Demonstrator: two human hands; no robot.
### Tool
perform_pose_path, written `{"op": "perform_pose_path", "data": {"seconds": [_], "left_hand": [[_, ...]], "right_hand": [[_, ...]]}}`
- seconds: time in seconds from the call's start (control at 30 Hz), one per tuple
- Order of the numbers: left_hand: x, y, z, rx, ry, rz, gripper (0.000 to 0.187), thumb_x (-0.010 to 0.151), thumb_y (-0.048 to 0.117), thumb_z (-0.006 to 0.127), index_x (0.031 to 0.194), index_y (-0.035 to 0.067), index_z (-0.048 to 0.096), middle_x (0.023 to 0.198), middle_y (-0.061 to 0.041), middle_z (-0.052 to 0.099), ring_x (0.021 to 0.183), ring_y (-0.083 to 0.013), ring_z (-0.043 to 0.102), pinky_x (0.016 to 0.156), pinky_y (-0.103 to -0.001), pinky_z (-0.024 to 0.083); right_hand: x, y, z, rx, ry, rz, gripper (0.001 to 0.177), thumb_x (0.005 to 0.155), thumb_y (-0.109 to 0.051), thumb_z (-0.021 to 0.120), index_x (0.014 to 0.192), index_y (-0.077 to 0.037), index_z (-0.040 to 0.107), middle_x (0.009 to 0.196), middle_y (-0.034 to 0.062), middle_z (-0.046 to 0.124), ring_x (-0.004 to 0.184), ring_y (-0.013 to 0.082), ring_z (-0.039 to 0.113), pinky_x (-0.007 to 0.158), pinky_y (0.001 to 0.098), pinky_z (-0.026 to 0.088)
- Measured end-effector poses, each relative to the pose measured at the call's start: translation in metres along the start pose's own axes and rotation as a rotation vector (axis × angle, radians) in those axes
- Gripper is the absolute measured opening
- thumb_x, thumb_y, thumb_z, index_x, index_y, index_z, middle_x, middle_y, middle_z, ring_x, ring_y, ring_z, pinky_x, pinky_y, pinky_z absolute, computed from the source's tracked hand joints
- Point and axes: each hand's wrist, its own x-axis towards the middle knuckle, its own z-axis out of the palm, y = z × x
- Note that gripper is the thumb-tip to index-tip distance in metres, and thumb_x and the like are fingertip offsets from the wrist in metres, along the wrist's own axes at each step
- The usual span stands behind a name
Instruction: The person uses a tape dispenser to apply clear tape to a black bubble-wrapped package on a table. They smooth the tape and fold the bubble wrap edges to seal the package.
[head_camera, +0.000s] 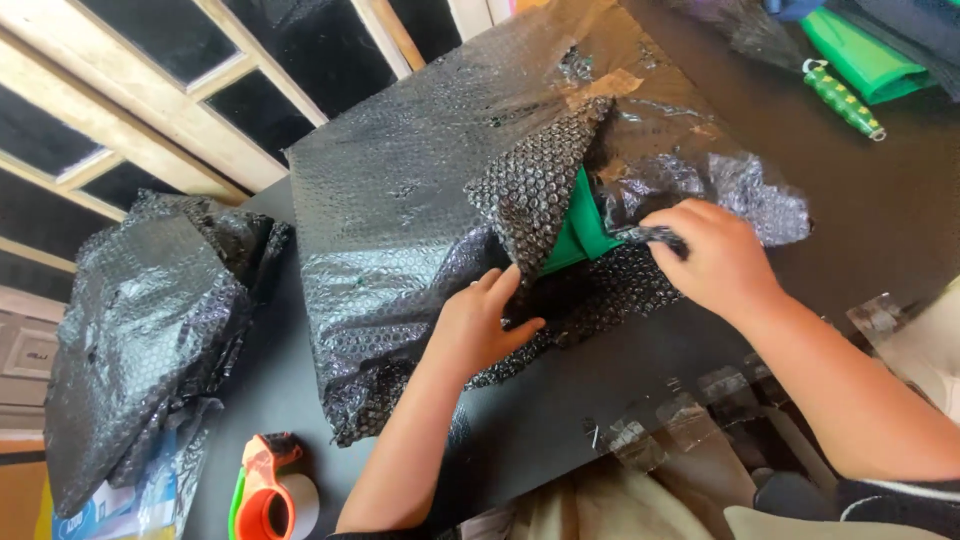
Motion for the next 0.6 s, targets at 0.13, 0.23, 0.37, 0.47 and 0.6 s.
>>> {"op": "perform_pose_path", "data": {"seconds": [0.13, 0.23, 0.37, 0.47, 0.6], "left_hand": [[0.01, 0.0, 0.018, -0.085, -0.024, -0.042, 0.071, 0.09, 0.049, 0.076, 0.131, -0.003, 0.051, 0.095, -0.019, 0.063, 0.068, -0.0417, 0.064, 0.052, -0.049, 0.045], [0.008, -0.001, 0.03, -0.122, 0.085, -0.032, 0.059, 0.095, 0.041, 0.073, 0.122, -0.007, 0.051, 0.068, -0.016, 0.051, 0.059, -0.039, 0.053, 0.048, -0.047, 0.036], [0.008, -0.007, 0.048, -0.193, 0.528, 0.201, 0.049, 0.09, 0.01, 0.075, 0.136, 0.002, 0.063, 0.084, -0.013, 0.073, 0.069, -0.0314, 0.072, 0.059, -0.038, 0.058], [0.008, 0.007, 0.034, -0.094, 0.539, 0.365, 0.043, 0.093, 0.009, 0.06, 0.134, 0.018, 0.071, 0.067, -0.001, 0.056, 0.055, -0.0229, 0.06, 0.053, -0.033, 0.054], [0.007, 0.009, 0.059, 0.102, 0.514, 0.507, 0.037, 0.095, 0.015, 0.057, 0.126, 0.025, 0.073, 0.071, 0.0, 0.052, 0.061, -0.0197, 0.058, 0.057, -0.031, 0.052]], "right_hand": [[0.003, -0.019, -0.058, 0.439, 0.142, 0.163, 0.013, 0.091, -0.005, 0.081, 0.097, -0.007, 0.07, 0.097, 0.0054, 0.072, 0.088, 0.0181, 0.068, 0.084, 0.0318, 0.051], [0.004, -0.032, -0.07, 0.557, 0.193, 0.156, 0.015, 0.093, -0.003, 0.081, 0.088, -0.004, 0.067, 0.089, 0.0075, 0.069, 0.079, 0.016, 0.063, 0.077, 0.0292, 0.048], [0.004, -0.037, -0.039, 0.659, 0.101, 0.151, 0.013, 0.074, -0.003, 0.083, 0.078, -0.012, 0.074, 0.073, 0.0028, 0.07, 0.069, 0.0194, 0.069, 0.068, 0.0335, 0.055], [-0.005, -0.037, -0.016, 0.248, -0.368, 0.023, 0.013, 0.076, -0.01, 0.075, 0.088, -0.011, 0.078, 0.077, 0.0074, 0.071, 0.085, 0.0284, 0.07, 0.072, 0.0445, 0.061], [0.004, -0.036, -0.003, 0.09, -0.494, 0.005, 0.013, 0.086, -0.019, 0.07, 0.094, -0.016, 0.079, 0.09, 0.0061, 0.071, 0.101, 0.0269, 0.068, 0.083, 0.0434, 0.06]]}}
